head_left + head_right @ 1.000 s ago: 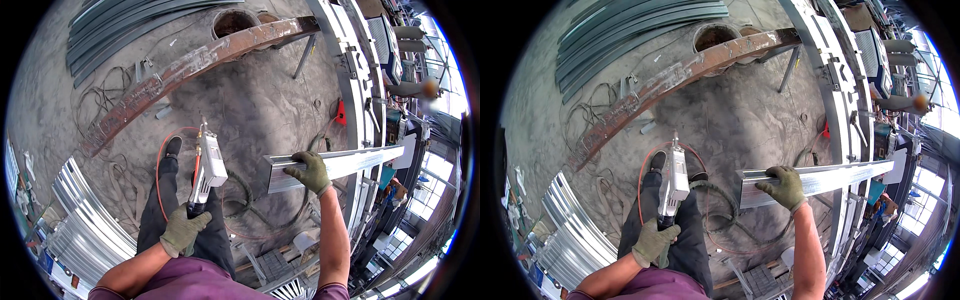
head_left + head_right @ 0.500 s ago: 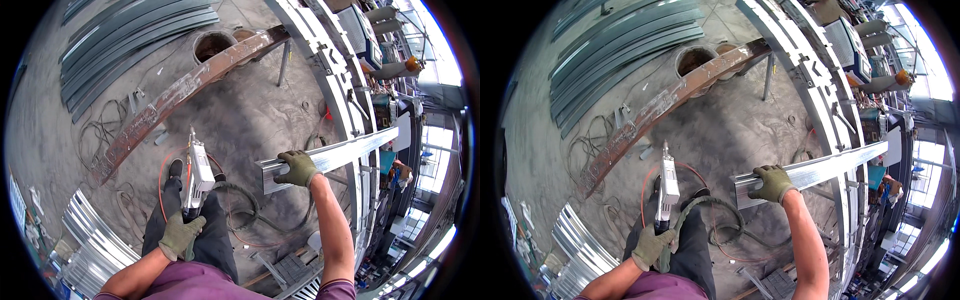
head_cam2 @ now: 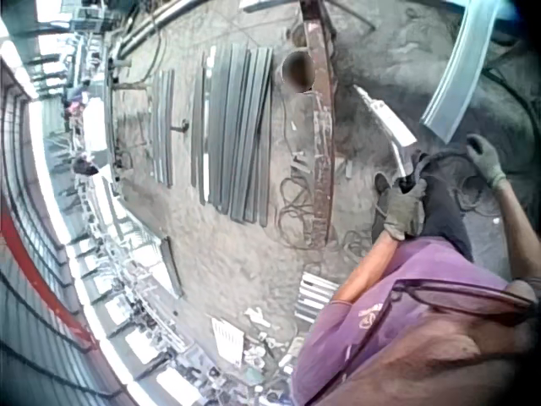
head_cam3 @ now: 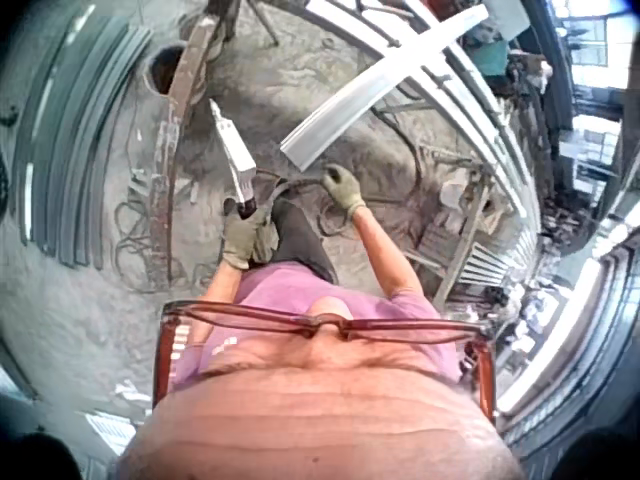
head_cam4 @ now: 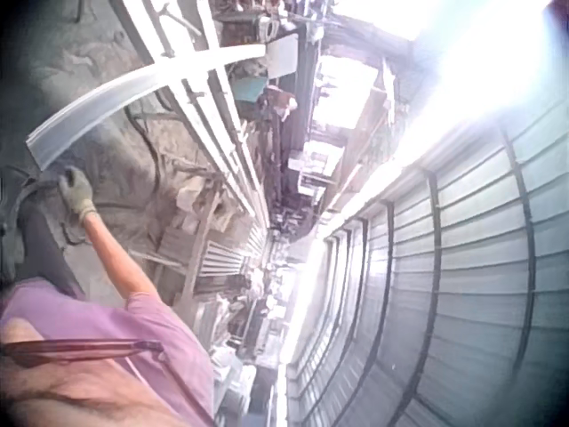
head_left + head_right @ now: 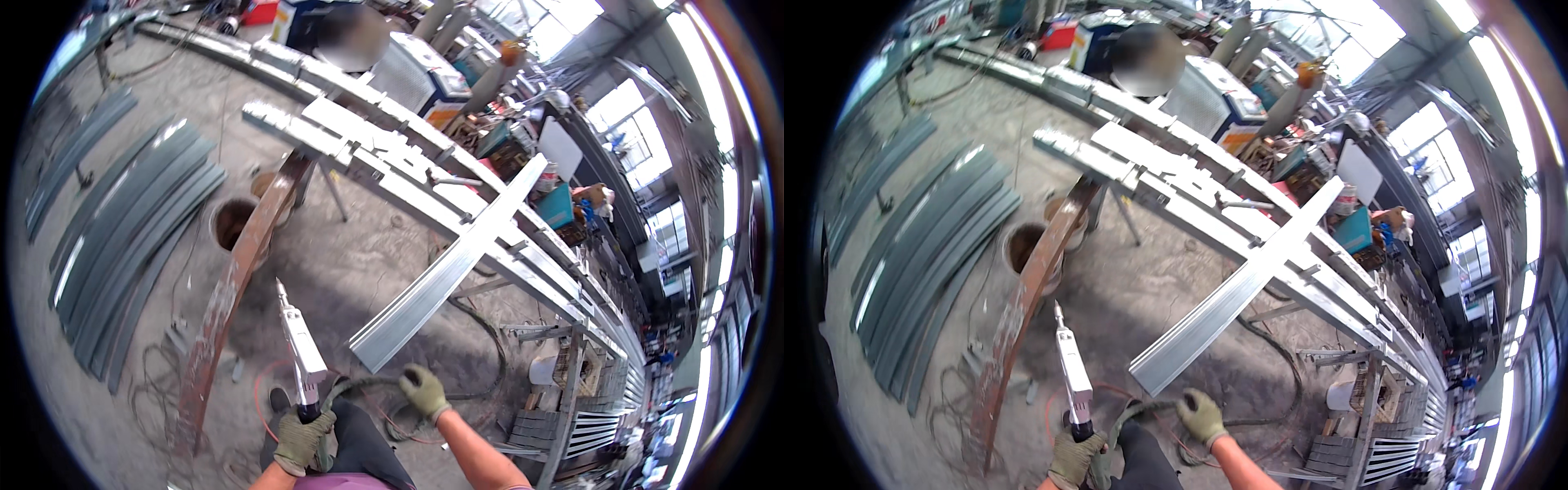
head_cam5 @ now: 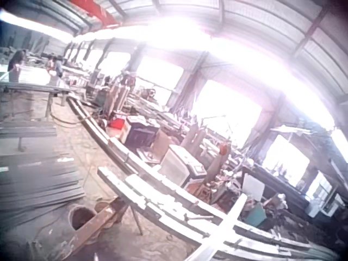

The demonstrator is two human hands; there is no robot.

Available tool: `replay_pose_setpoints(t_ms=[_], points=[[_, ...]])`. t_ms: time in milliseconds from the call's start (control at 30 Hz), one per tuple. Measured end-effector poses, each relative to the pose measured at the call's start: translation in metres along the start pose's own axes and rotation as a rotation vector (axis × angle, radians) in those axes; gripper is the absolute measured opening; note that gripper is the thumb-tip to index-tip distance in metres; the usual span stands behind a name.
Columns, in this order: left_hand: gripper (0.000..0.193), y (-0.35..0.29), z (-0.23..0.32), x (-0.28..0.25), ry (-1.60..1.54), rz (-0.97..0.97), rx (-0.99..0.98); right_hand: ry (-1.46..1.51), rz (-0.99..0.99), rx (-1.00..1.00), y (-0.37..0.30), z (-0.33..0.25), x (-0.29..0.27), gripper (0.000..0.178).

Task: The person welds a rectangular metal frame using a handheld welding torch, creating bright sparks at the joints. They reposition the frame on a workbench and continue welding along the seams to join the metal pieces.

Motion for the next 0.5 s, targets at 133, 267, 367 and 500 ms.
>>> replay_pose_setpoints(t_ms=[133,267,367,500], points=[[0.022,0.017,0.039,0.02,-0.004,-0.072,-0.006,0.032,-0.113,0.192,-0.046,0.02,0.011,0.052],[0.026,0.053,0.04,0.036,0.106,-0.042,0.05,0.119,-0.081,0.27,-0.037,0.022,-0.007,0.05],[0.035,0.07,0.057,0.05,0.095,0.027,0.02,0.06,0.09,0.062,0.024,0.032,-0.045,0.046],[0.019,0.102,0.06,0.069,-0.024,0.156,0.096,-0.048,0.277,-0.132,0.159,0.043,-0.114,0.036]])
Point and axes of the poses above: each hand's wrist, its own y-axis towards the middle knuckle, its own x-axis out of the palm, z = x × y, the point moved 2 cm from there along y, towards the middle knuckle, and after that the axes turned 3 degrees about -z, right-handed, at the moved point
